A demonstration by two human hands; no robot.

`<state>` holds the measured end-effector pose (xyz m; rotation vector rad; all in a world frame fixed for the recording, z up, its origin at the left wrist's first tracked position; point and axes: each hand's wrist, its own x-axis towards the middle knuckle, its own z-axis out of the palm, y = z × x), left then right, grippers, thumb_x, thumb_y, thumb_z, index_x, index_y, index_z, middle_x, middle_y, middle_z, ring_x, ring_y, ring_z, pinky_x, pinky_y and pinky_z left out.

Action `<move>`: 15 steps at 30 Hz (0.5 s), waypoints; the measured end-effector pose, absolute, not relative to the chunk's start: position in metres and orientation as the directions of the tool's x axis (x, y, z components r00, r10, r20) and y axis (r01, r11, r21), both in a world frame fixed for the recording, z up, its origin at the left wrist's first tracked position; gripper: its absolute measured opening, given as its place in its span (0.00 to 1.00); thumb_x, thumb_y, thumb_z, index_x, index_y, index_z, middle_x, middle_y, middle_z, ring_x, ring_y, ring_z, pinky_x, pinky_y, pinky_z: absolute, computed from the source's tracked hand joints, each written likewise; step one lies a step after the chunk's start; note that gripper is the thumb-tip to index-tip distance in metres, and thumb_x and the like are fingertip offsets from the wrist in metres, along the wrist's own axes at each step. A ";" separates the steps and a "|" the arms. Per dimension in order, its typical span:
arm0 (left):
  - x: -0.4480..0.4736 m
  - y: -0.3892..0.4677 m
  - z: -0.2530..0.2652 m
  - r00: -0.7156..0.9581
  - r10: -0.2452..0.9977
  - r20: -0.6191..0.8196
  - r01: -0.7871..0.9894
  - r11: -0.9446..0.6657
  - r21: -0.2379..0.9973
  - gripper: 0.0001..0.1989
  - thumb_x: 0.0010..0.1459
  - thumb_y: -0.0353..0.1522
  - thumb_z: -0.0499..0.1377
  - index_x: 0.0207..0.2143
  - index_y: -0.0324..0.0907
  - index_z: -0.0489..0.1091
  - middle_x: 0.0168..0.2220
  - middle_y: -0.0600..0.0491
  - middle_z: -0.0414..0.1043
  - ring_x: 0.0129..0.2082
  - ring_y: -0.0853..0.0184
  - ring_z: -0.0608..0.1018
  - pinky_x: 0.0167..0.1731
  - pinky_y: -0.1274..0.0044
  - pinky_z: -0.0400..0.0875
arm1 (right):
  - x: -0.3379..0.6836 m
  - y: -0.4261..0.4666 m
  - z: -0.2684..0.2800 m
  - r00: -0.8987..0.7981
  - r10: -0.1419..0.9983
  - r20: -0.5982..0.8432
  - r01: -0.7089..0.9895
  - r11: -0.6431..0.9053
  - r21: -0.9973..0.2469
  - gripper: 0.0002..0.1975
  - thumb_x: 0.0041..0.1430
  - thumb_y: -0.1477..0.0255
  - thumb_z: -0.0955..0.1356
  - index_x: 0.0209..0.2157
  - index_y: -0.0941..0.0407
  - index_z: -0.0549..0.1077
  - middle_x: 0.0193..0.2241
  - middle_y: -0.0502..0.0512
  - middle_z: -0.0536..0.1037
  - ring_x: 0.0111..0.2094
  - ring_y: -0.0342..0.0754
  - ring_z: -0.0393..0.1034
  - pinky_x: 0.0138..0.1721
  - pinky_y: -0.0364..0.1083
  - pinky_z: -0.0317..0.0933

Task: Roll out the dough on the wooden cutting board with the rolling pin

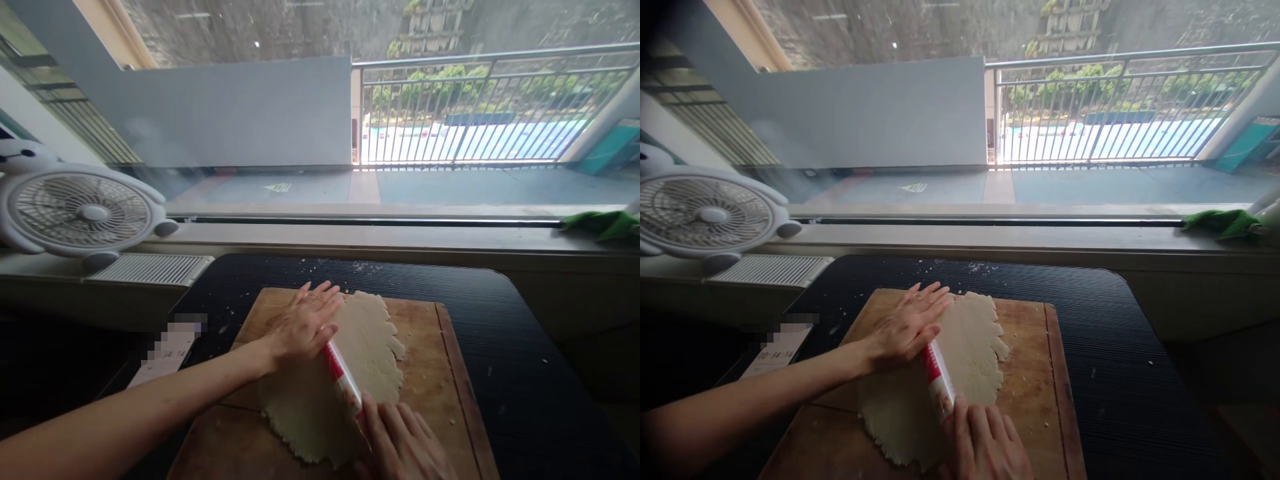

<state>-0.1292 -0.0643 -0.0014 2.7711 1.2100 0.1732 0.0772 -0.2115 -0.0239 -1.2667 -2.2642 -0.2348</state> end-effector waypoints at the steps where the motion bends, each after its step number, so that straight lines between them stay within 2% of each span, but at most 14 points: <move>1: -0.137 -0.070 -0.001 0.665 0.746 0.044 0.735 -0.663 0.142 0.24 0.63 0.40 0.43 0.60 0.45 0.54 0.63 0.50 0.51 0.64 0.60 0.49 0.60 0.59 0.42 | 0.075 -0.211 -0.024 -0.428 0.739 0.521 0.821 0.559 -0.119 0.21 0.63 0.66 0.53 0.45 0.62 0.68 0.25 0.54 0.71 0.24 0.44 0.66 0.25 0.43 0.60; 5: -0.114 -0.058 -0.002 0.664 0.746 0.052 0.737 -0.665 0.120 0.25 0.62 0.42 0.42 0.59 0.44 0.56 0.63 0.50 0.52 0.64 0.60 0.49 0.60 0.60 0.40 | 0.089 -0.213 -0.025 -0.416 0.773 0.478 0.839 0.529 -0.125 0.19 0.62 0.66 0.54 0.45 0.61 0.68 0.26 0.54 0.71 0.25 0.45 0.66 0.26 0.43 0.61; 7: -0.077 -0.037 -0.005 0.692 0.719 0.073 0.708 -0.695 0.126 0.27 0.62 0.45 0.40 0.58 0.42 0.57 0.62 0.49 0.54 0.63 0.61 0.50 0.61 0.61 0.38 | 0.105 -0.217 -0.027 -0.380 0.798 0.467 0.880 0.467 -0.083 0.18 0.62 0.66 0.55 0.45 0.61 0.68 0.27 0.54 0.72 0.26 0.45 0.67 0.27 0.44 0.62; 10: -0.014 -0.005 -0.009 0.718 0.690 0.094 0.673 -0.722 0.162 0.32 0.62 0.48 0.37 0.60 0.38 0.53 0.62 0.47 0.53 0.64 0.62 0.49 0.60 0.62 0.39 | 0.129 -0.226 -0.033 -0.352 0.836 0.420 0.919 0.394 -0.013 0.18 0.60 0.66 0.59 0.48 0.61 0.67 0.30 0.56 0.73 0.29 0.46 0.69 0.29 0.44 0.63; 12: 0.018 0.007 -0.011 0.756 0.645 0.111 0.630 -0.763 0.145 0.33 0.61 0.48 0.37 0.60 0.36 0.53 0.62 0.46 0.52 0.64 0.61 0.48 0.61 0.62 0.37 | 0.138 -0.233 -0.038 -0.346 0.852 0.393 0.926 0.377 -0.003 0.19 0.60 0.67 0.61 0.49 0.62 0.66 0.31 0.56 0.73 0.30 0.45 0.69 0.31 0.43 0.64; 15: 0.033 0.010 -0.010 0.814 0.565 0.135 0.555 -0.825 0.103 0.32 0.61 0.47 0.40 0.59 0.36 0.54 0.62 0.46 0.53 0.64 0.62 0.48 0.61 0.64 0.34 | 0.139 -0.240 -0.044 -0.346 0.836 0.425 0.924 0.383 0.000 0.20 0.59 0.66 0.62 0.49 0.63 0.67 0.31 0.56 0.73 0.30 0.45 0.70 0.31 0.42 0.64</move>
